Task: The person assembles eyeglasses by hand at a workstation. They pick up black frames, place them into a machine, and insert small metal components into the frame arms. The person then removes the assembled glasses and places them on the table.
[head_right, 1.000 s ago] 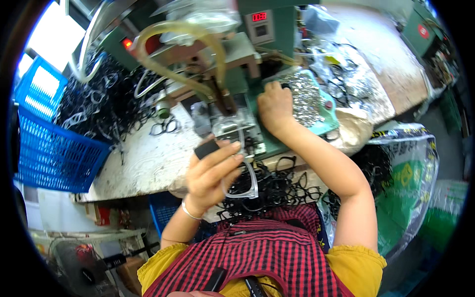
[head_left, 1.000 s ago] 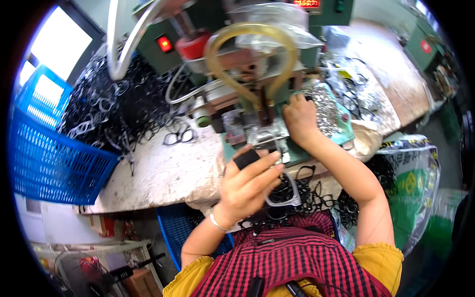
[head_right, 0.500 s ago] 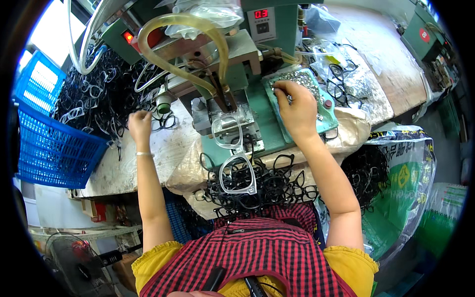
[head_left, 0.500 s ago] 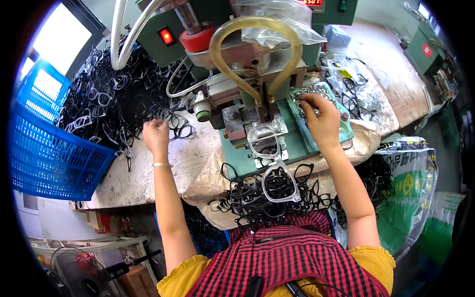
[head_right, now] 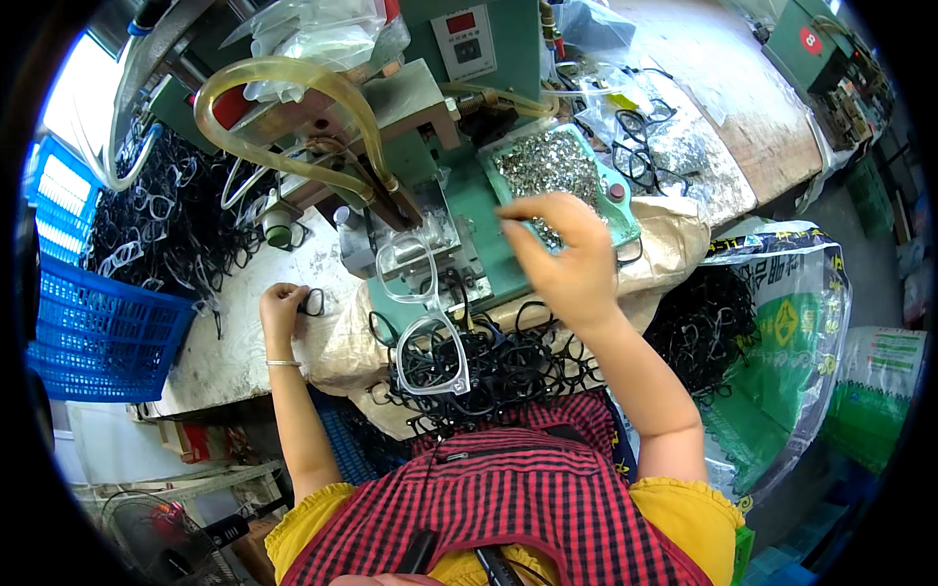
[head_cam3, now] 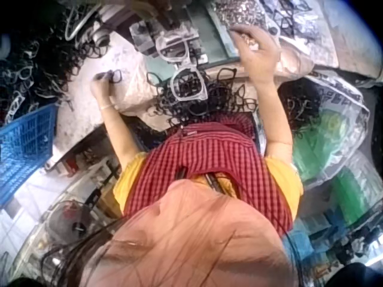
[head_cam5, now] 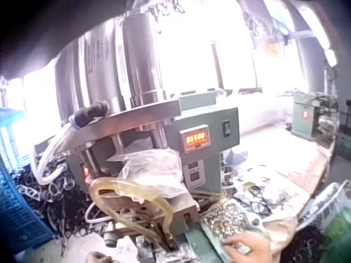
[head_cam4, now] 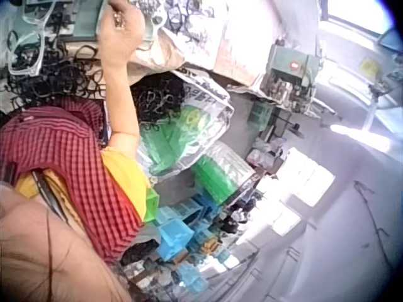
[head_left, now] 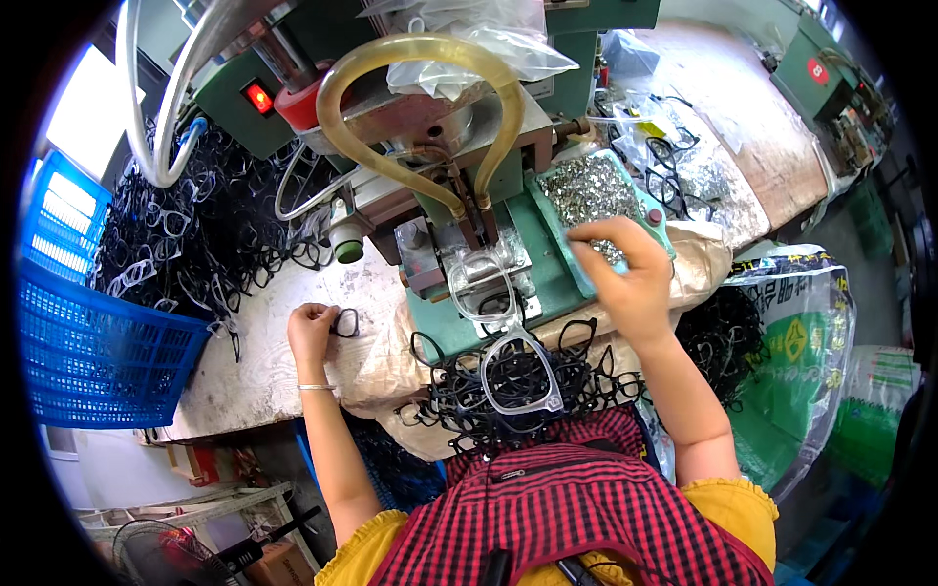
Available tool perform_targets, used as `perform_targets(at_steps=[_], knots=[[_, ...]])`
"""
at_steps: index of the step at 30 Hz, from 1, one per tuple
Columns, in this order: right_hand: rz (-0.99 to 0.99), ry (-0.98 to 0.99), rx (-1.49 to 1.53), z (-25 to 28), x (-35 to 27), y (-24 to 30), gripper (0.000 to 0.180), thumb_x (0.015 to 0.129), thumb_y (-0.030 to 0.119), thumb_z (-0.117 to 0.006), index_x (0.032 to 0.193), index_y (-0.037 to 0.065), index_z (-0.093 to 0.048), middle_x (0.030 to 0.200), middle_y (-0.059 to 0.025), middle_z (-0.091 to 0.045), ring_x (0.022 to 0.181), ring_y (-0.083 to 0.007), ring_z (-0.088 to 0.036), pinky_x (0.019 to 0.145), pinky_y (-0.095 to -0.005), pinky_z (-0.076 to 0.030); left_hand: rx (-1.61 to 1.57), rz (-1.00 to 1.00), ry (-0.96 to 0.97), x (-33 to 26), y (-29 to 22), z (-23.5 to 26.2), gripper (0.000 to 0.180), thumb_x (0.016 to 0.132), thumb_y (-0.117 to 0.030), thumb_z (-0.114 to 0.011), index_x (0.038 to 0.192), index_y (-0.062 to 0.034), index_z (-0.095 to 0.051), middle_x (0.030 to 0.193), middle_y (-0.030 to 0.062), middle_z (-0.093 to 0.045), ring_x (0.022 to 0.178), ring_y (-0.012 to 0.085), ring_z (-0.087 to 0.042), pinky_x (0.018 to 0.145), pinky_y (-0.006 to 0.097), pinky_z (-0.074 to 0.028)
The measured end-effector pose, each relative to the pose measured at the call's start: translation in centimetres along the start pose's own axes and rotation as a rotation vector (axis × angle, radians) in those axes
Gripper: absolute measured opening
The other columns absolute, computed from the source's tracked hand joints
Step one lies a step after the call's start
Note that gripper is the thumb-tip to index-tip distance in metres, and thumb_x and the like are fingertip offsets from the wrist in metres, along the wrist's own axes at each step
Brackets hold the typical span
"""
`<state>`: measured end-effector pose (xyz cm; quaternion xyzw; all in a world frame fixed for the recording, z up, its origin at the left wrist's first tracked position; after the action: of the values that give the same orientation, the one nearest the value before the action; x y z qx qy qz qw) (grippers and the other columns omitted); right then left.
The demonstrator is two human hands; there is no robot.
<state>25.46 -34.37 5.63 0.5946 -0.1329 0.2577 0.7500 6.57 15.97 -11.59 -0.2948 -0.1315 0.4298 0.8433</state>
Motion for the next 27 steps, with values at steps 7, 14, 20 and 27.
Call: perform_targets(at_steps=[7,14,20,27], knots=[[-0.042,-0.015,0.422,-6.1,2.1,0.4,0.028,0.081,0.002,-0.072,0.107,-0.001,-0.063,0.089,-0.0064,-0.069,0.087,-0.0152,-0.066,0.08,-0.0282,-0.051,-0.064,-0.005,-0.061,-2.3,0.2,0.5,0.032,0.073,-0.02,-0.087,0.077,-0.0003,-0.062,0.067,0.0051,-0.06,0.06,0.0167,-0.054,0.059,0.032,-0.047],[-0.25,0.058,0.663,-7.9,1.4,0.2,0.047,0.081,0.002,-0.074,0.123,-0.003,-0.053,0.092,-0.0046,-0.071,0.09,-0.0084,-0.063,0.09,-0.0261,-0.047,0.093,0.02,-0.172,-3.5,0.4,2.3,0.03,0.073,-0.023,-0.087,0.075,-0.0007,-0.067,0.068,0.0068,-0.065,0.061,0.0165,-0.058,0.061,0.032,-0.049],[-0.217,0.058,0.65,-7.3,0.3,3.4,0.054,0.083,0.002,-0.071,0.133,-0.003,-0.049,0.111,-0.012,-0.071,0.107,-0.0166,-0.066,0.099,-0.0301,-0.045,-0.057,-0.043,0.08,-3.8,0.0,0.6,0.022,0.082,-0.01,-0.076,0.069,0.0012,-0.061,0.061,0.0005,-0.057,0.058,0.0071,-0.05,0.053,0.027,-0.041],[-0.07,0.086,-0.426,3.5,-2.5,-2.8,0.036,0.078,0.012,-0.077,0.112,0.003,-0.07,0.105,-0.0119,-0.071,0.107,-0.0291,-0.062,0.094,-0.0405,-0.048,-1.021,-0.176,0.013,-9.0,-7.6,5.4,0.01,0.101,-0.009,-0.057,0.103,0.0,-0.057,0.104,0.0151,-0.069,0.071,0.0193,-0.07,0.063,0.031,-0.062]])
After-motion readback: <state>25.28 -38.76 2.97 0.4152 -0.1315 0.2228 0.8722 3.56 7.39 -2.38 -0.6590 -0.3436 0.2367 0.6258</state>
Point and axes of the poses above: each hand's wrist, its own x-axis towards the middle knuckle, its own z-axis out of the back of the hand, y = z × x, the point moved 10 cm from there along x, towards the middle knuckle
